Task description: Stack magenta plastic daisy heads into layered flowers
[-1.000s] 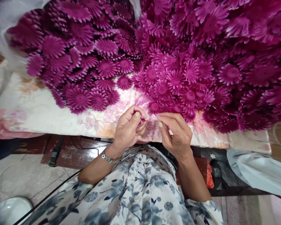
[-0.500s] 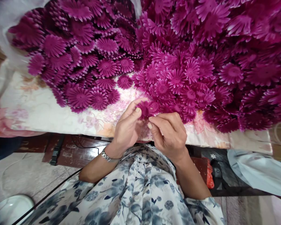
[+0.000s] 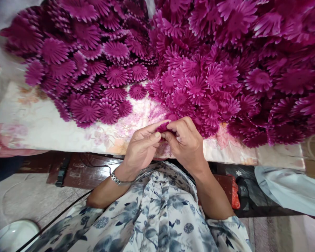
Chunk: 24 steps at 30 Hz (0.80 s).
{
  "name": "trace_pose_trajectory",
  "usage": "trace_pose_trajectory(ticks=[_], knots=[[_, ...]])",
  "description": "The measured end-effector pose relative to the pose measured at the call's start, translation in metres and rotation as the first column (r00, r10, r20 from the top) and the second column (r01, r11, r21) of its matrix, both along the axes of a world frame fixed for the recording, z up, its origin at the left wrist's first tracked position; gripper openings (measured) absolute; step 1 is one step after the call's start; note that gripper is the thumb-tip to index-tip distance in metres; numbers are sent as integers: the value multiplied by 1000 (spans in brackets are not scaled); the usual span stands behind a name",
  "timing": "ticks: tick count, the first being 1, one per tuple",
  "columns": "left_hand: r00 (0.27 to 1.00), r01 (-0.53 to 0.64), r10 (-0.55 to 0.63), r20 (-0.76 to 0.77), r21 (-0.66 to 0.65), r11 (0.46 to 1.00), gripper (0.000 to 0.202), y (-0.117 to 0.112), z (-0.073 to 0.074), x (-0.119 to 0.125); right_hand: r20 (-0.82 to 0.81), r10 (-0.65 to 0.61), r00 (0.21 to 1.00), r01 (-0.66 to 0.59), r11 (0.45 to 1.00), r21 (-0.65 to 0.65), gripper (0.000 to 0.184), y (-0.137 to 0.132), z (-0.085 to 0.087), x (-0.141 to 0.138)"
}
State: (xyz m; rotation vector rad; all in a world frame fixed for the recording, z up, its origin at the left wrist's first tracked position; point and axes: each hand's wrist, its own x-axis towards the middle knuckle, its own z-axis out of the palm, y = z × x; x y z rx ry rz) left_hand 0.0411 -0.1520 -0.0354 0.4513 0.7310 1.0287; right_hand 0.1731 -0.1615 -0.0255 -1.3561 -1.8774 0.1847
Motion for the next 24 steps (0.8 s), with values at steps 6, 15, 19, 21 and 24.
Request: trace_pose_trajectory(ticks=[6, 15, 19, 21, 24], knots=[[999, -33, 37, -37, 117, 993, 24, -3, -2, 5, 44, -11, 999, 9, 998, 55, 7, 1, 0, -4], [994, -95, 91, -54, -87, 992, 26, 1, -1, 3, 211, -474, 855, 346, 824, 449, 24, 19, 21, 57], [998, -57, 57, -6, -96, 994, 22, 3, 0, 6, 304, -338, 891, 238, 916, 323, 35, 12, 21, 45], [998, -56, 56, 1, -82, 995, 16, 3, 1, 7, 290, -72, 954, 31, 989, 145, 21, 8, 14, 25], [999, -37, 37, 2, -71, 997, 10, 2, 1, 8, 202, 94, 975, -97, 995, 5, 5, 5, 5, 5]])
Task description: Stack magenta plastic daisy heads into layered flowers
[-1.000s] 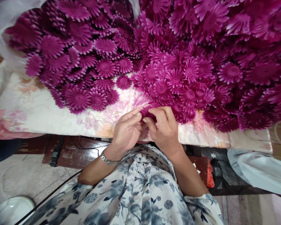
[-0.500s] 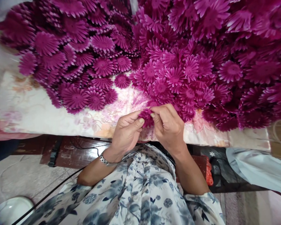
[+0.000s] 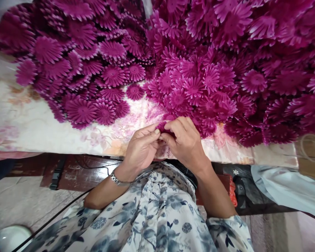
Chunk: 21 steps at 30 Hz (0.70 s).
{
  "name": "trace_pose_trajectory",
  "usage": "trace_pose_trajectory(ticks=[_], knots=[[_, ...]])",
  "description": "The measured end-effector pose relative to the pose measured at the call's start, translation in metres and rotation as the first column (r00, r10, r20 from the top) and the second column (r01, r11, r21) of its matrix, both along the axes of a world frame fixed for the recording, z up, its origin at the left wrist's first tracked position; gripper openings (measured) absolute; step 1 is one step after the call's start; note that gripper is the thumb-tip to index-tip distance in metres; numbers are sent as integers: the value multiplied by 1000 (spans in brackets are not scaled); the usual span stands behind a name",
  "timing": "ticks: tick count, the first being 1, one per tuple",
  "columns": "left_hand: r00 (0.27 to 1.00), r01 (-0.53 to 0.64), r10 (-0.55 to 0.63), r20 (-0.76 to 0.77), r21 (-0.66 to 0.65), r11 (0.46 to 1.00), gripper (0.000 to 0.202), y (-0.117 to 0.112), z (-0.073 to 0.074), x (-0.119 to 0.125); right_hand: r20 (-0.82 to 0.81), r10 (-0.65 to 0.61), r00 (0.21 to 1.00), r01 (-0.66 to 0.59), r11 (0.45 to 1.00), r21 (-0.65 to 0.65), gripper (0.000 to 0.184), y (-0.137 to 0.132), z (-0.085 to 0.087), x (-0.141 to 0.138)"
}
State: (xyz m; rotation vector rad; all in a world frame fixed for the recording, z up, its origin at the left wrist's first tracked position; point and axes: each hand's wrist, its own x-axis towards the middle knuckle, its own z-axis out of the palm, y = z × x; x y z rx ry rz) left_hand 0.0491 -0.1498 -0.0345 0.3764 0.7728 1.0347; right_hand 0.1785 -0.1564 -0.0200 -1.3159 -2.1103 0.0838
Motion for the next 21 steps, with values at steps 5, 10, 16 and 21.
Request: trace_pose_trajectory(ticks=[5, 10, 16, 21], knots=[[999, 35, -33, -22, 73, 997, 14, -2, 1, -1, -117, -18, 993, 11, 998, -60, 8, 2, 1, 1], [998, -8, 16, -64, 126, 992, 17, -2, -3, 0, -82, -78, 994, 77, 997, -14, 6, 0, -1, -2], [999, -13, 14, -32, 36, 999, 22, 2, 0, -3, -6, -378, 926, 345, 839, 420, 11, 13, 7, 41], [1000, 4, -4, 6, 10, 1000, 17, 4, 2, -2, 54, -371, 927, 331, 877, 348, 15, 13, 19, 51]])
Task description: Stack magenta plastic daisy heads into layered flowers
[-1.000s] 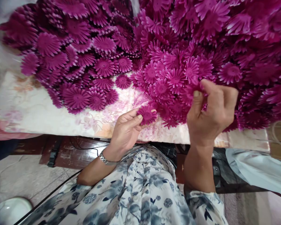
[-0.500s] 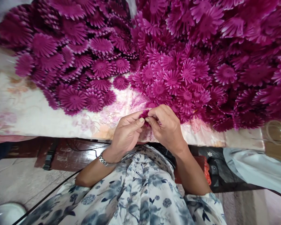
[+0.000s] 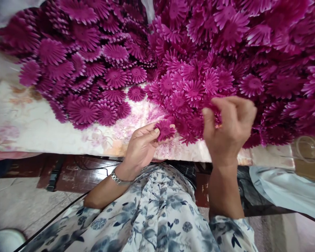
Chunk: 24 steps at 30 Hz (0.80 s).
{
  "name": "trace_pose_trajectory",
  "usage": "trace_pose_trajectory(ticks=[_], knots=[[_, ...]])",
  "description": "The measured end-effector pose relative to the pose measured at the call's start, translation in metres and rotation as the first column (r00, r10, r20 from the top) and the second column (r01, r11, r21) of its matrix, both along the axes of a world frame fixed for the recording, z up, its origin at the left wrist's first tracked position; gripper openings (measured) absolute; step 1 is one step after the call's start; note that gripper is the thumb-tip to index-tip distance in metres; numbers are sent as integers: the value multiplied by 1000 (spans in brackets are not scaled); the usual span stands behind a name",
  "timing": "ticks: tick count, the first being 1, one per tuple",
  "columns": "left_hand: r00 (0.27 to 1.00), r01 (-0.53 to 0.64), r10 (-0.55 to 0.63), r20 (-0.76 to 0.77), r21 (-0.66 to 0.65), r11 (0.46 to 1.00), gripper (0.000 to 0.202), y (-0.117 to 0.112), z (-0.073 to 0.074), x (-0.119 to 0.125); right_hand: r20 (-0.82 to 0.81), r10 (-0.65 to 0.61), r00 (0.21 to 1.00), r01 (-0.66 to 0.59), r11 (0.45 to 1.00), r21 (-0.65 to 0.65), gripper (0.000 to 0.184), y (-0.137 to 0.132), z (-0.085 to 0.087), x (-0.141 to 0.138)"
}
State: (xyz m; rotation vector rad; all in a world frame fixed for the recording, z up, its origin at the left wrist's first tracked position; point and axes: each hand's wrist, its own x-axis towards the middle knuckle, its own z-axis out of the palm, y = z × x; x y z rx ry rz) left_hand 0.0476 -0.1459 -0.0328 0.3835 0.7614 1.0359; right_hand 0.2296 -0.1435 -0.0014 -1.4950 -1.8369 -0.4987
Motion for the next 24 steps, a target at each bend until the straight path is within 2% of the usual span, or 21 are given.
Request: trace_pose_trajectory(ticks=[2, 4, 5, 8, 12, 17, 21, 24], knots=[[1000, -8, 8, 7, -6, 1000, 11, 0, -1, 2, -33, 193, 981, -195, 970, -144, 15, -6, -5, -18], [1000, -3, 3, -9, -2, 1000, 6, -1, -1, 3, -107, 325, 940, -341, 904, -257, 8, -10, -13, -36], [1000, 3, -3, -24, 6, 1000, 6, -2, -1, 4, -152, 346, 926, -376, 881, -288, 5, -12, -17, -43], [998, 31, -27, -59, 59, 998, 12, -5, -3, 3, -260, 318, 912, -391, 867, -310, 7, -13, -23, -49], [996, 32, -22, -83, 128, 991, 20, -10, -8, 2, -246, 289, 925, -357, 883, -304, 7, -15, -22, -46], [987, -47, 68, -147, 143, 989, 18, -10, -14, 3, -172, 251, 953, -291, 917, -273, 7, -20, -23, -53], [991, -85, 92, -100, 72, 994, 13, -6, -9, 3, -100, 143, 985, -152, 984, -93, 7, -16, -18, -46], [996, -61, 62, -60, 21, 998, 7, -4, -4, 1, -17, 15, 1000, -14, 999, 46, 7, -5, -6, -19]])
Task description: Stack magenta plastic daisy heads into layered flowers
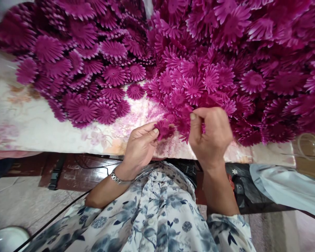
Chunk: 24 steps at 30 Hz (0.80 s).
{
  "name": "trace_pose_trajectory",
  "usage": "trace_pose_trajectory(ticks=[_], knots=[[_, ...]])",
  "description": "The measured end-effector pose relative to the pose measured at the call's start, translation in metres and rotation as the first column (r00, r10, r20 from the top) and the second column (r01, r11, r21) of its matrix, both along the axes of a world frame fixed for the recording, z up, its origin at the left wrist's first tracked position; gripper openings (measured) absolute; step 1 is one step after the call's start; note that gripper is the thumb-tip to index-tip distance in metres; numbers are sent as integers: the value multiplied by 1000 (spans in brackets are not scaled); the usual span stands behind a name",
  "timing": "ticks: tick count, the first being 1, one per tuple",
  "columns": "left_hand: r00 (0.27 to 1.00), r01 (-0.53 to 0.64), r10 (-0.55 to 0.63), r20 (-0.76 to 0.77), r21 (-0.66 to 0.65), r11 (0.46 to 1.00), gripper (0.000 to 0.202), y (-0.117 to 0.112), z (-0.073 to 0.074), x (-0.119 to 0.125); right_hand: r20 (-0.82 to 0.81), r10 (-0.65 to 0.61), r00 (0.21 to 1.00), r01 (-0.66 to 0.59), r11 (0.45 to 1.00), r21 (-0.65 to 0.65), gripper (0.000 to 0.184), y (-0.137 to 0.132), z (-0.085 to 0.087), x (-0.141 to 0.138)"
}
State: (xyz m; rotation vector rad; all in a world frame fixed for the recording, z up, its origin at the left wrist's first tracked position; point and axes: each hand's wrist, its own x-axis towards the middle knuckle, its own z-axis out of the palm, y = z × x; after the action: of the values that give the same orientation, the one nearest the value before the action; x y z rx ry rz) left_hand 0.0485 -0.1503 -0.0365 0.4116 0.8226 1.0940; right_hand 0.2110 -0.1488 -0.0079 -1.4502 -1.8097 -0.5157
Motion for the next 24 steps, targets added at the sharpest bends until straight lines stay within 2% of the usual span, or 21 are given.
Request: trace_pose_trajectory(ticks=[3, 5, 7, 9, 10, 12, 15, 19, 24], knots=[[996, 61, -61, 65, 1, 998, 10, 0, 2, -2, 65, -108, 992, 102, 990, 96, 7, 11, 12, 29], [991, 91, -90, 95, -8, 996, 11, 0, 2, -2, 86, -136, 987, 130, 989, 70, 11, 12, 16, 35], [992, 79, -75, 105, -30, 996, 11, 1, 1, -1, 83, -67, 994, 67, 998, 3, 14, 8, 13, 24], [995, 38, -33, 92, -56, 998, 10, 1, 1, 0, 35, 110, 993, -105, 987, -117, 14, 1, 5, 4], [997, 17, -12, 73, -68, 998, 10, 1, 1, 1, -4, 217, 976, -213, 953, -214, 10, -2, -1, -7], [999, 22, -20, 29, -77, 997, 10, 0, 2, 1, -88, 317, 944, -329, 893, -309, 6, -7, -10, -24], [997, 74, -74, -15, -15, 997, 7, -2, 3, 0, -196, 307, 931, -358, 873, -331, 11, -10, -18, -31], [994, 96, -87, -71, 127, 987, 18, -7, -4, -1, -353, 227, 908, -361, 852, -380, 13, -13, -14, -26], [986, 109, -70, -151, 265, 958, 29, -9, -15, 0, -342, 234, 910, -364, 846, -389, 18, -18, -9, -30]])
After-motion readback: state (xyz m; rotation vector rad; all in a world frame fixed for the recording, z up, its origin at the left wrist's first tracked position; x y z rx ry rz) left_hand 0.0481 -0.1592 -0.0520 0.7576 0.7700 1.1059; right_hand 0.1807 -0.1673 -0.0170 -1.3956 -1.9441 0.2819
